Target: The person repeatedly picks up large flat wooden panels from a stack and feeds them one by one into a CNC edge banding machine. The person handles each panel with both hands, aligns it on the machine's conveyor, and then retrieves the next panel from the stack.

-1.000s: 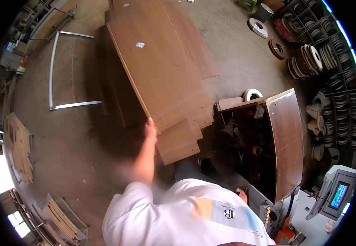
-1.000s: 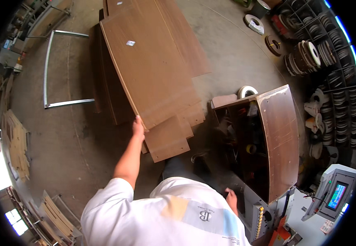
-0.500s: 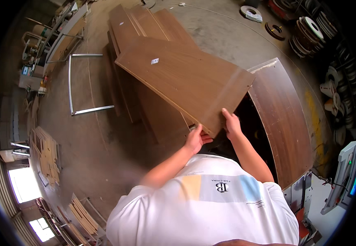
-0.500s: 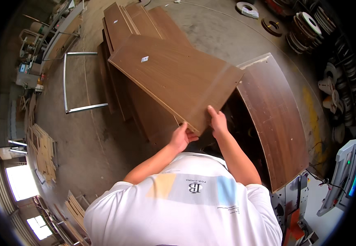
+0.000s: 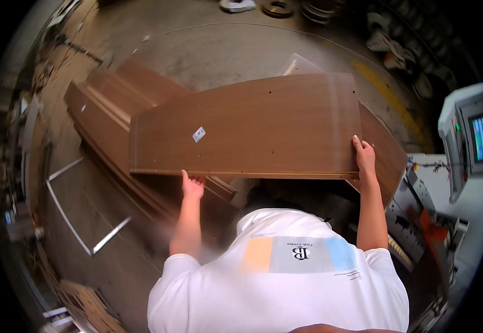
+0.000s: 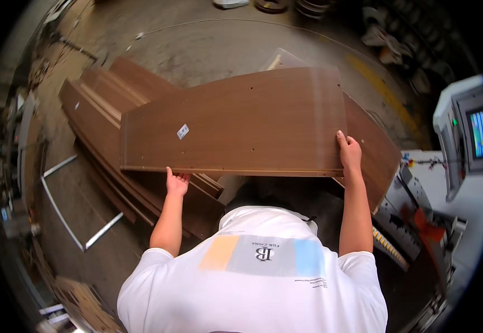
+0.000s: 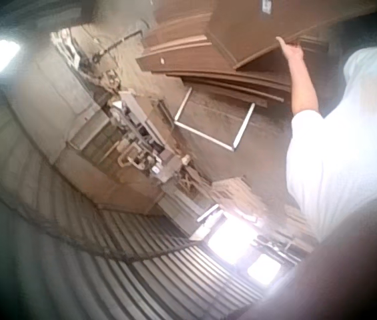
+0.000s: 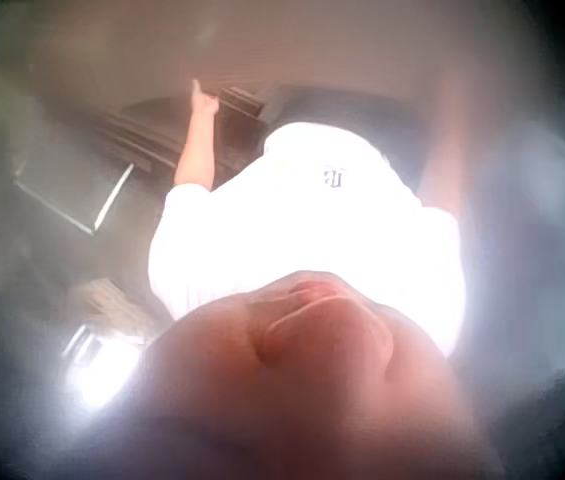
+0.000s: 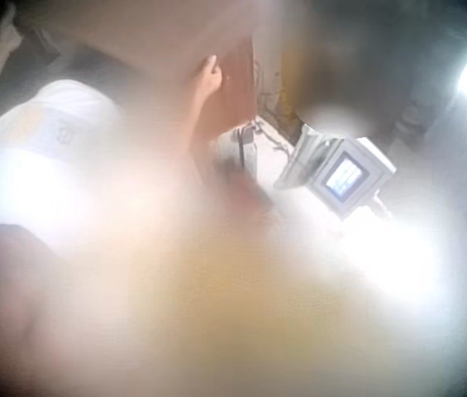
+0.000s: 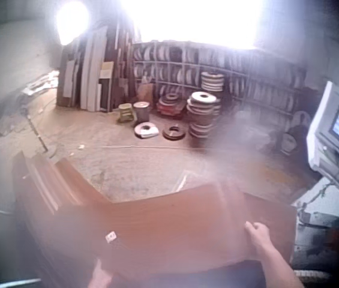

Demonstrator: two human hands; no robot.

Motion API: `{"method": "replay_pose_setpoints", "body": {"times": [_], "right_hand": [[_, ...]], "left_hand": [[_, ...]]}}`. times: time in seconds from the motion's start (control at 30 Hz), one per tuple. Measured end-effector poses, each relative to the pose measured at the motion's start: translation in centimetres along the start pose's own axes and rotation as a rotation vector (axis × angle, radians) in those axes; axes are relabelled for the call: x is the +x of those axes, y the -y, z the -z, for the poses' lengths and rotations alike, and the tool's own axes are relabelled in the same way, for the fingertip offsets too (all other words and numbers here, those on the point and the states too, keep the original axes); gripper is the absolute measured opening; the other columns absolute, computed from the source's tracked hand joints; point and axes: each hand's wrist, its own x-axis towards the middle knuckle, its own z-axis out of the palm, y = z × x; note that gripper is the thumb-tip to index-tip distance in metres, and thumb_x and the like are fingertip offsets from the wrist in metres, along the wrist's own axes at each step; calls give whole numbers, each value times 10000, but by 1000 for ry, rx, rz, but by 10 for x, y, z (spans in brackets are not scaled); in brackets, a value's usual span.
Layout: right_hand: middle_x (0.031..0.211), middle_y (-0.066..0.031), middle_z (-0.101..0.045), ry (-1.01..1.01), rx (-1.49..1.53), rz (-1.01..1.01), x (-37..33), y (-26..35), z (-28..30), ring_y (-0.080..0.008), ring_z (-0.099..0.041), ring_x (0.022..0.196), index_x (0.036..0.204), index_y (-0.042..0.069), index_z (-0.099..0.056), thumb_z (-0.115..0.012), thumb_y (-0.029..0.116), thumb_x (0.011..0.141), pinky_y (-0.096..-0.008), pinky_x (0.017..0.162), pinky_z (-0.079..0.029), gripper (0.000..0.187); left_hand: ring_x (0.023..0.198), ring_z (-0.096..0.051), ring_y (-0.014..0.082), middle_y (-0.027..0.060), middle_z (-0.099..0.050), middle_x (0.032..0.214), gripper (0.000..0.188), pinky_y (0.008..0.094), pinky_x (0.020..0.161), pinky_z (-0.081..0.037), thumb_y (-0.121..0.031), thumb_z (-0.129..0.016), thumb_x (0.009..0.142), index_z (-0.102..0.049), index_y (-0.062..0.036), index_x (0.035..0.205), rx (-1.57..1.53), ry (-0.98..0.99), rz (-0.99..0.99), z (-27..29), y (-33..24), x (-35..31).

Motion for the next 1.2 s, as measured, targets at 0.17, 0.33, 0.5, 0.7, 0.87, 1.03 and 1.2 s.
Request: {"method": "replay_pose_setpoints", "body": {"times": [0.17, 0.33, 0.5, 0.7, 0.87, 1.03, 1.2], "right_hand": [[729, -142, -647, -249, -207, 108, -39, -20, 30, -237, -601, 691, 874, -6, -682, -586, 500, 963, -366, 691, -471, 523], [777, -194, -660, -331, -189, -60, -92, -93, 46, -346, -634, 736, 856, 7, -675, -575, 511, 957, -403, 699, -486, 523], [773, -209, -663, -413, -135, -187, -132, -188, 72, -372, -653, 753, 839, 11, -686, -565, 522, 955, -416, 690, -494, 537], [858, -203, -703, -554, -131, -347, -173, -276, 146, -390, -677, 847, 912, 26, -721, -568, 559, 932, -438, 743, -515, 554], [964, -137, -747, -845, -129, -350, -208, -335, 242, -291, -716, 941, 1065, 100, -738, -614, 451, 950, -374, 789, -537, 389], [765, -53, -724, -999, -168, -350, -261, -332, 319, -196, -699, 729, 921, 77, -734, -595, 452, 969, -330, 673, -518, 403], [570, -31, -644, -496, -142, -715, -290, -367, 311, -190, -658, 608, 697, 72, -710, -588, 654, 883, -345, 651, -489, 623]], "left_hand": [[856, -600, 102, -52, -656, 960, 351, 249, 621, -458, -494, -658, 938, -653, -173, 1079, 315, -4, 47, -18, 10, -2], [787, -589, 77, -68, -657, 914, 330, 228, 579, -442, -487, -670, 931, -662, -178, 1046, 472, 8, -11, -40, -5, -28], [749, -583, 86, -66, -650, 851, 312, 244, 564, -424, -477, -647, 952, -654, -171, 1011, 676, 56, -93, -80, 10, -67], [670, -549, 101, -34, -608, 774, 308, 258, 553, -416, -458, -645, 962, -614, -154, 929, 874, 198, -145, -131, 93, -129], [620, -508, 114, -27, -563, 766, 300, 284, 503, -396, -409, -679, 953, -573, -132, 910, 950, 306, -45, -139, 211, -157], [768, -641, 153, 38, -638, 908, 337, 291, 589, -506, -406, -659, 964, -573, -84, 1014, 1009, 351, 11, -152, 331, -226], [791, -697, 192, 109, -713, 960, 387, 290, 610, -531, -404, -603, 991, -594, -19, 1038, 1352, 562, 143, -166, 369, -263]]}}
